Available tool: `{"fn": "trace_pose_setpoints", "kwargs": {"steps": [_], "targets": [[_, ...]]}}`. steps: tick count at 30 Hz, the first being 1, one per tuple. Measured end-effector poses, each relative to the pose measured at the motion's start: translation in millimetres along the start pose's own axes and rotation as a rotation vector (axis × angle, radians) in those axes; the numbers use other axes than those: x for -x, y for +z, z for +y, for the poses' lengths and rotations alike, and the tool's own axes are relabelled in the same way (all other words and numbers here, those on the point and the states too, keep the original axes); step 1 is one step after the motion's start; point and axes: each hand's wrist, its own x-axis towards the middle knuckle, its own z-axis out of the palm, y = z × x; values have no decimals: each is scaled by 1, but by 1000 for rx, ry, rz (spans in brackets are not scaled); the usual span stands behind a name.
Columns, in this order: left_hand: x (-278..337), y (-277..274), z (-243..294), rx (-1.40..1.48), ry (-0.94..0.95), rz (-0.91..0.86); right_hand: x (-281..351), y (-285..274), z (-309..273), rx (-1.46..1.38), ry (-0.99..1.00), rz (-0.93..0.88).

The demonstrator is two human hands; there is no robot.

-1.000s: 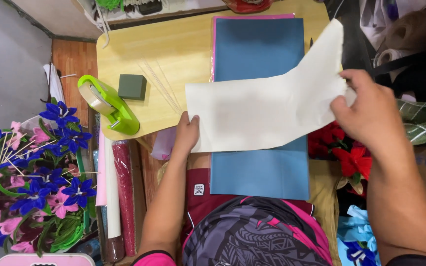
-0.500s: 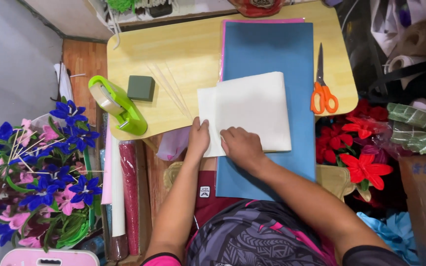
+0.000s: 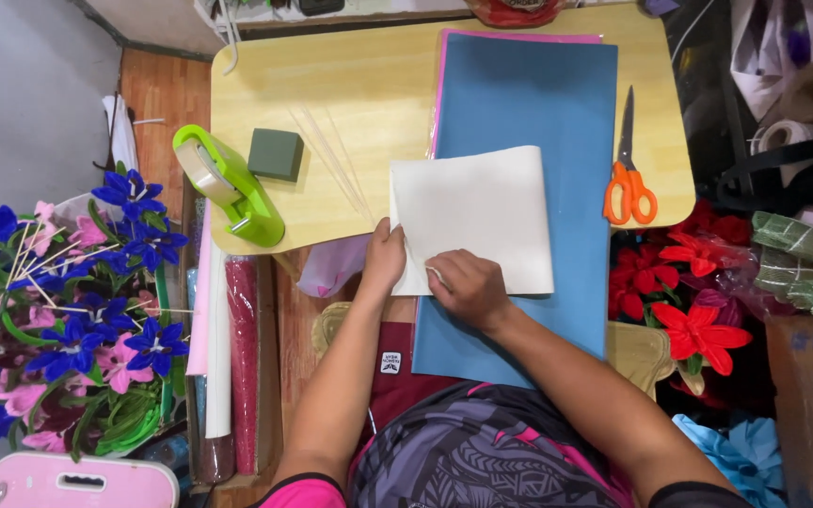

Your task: The person unrolls a white paper roll on a table, smooths it out, and uses orange scissors to cut a rectangular piece. They then fold the cut paper and trim the edges to create a smaller, neat rectangle.

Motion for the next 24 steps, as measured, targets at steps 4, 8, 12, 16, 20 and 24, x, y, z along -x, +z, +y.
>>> {"fn": "trace_pose_setpoints", "kwargs": {"steps": [4, 8, 12, 16, 20, 24], "targets": [[-13, 2, -20, 72, 7, 18, 4, 9, -2, 27, 37, -77], [0, -3, 2, 98, -40, -21, 1, 20, -4, 68, 24, -52], [2, -6, 6, 119, -32, -44, 3, 26, -7, 83, -14, -91], [-22, 0, -34, 96, -35, -60, 4, 28, -11, 59, -12, -132], [-34, -3, -48, 91, -63, -56, 9, 33, -9, 62, 4, -263], [-42, -3, -57, 121, 3, -26, 12, 36, -6, 46, 43, -351]]}}
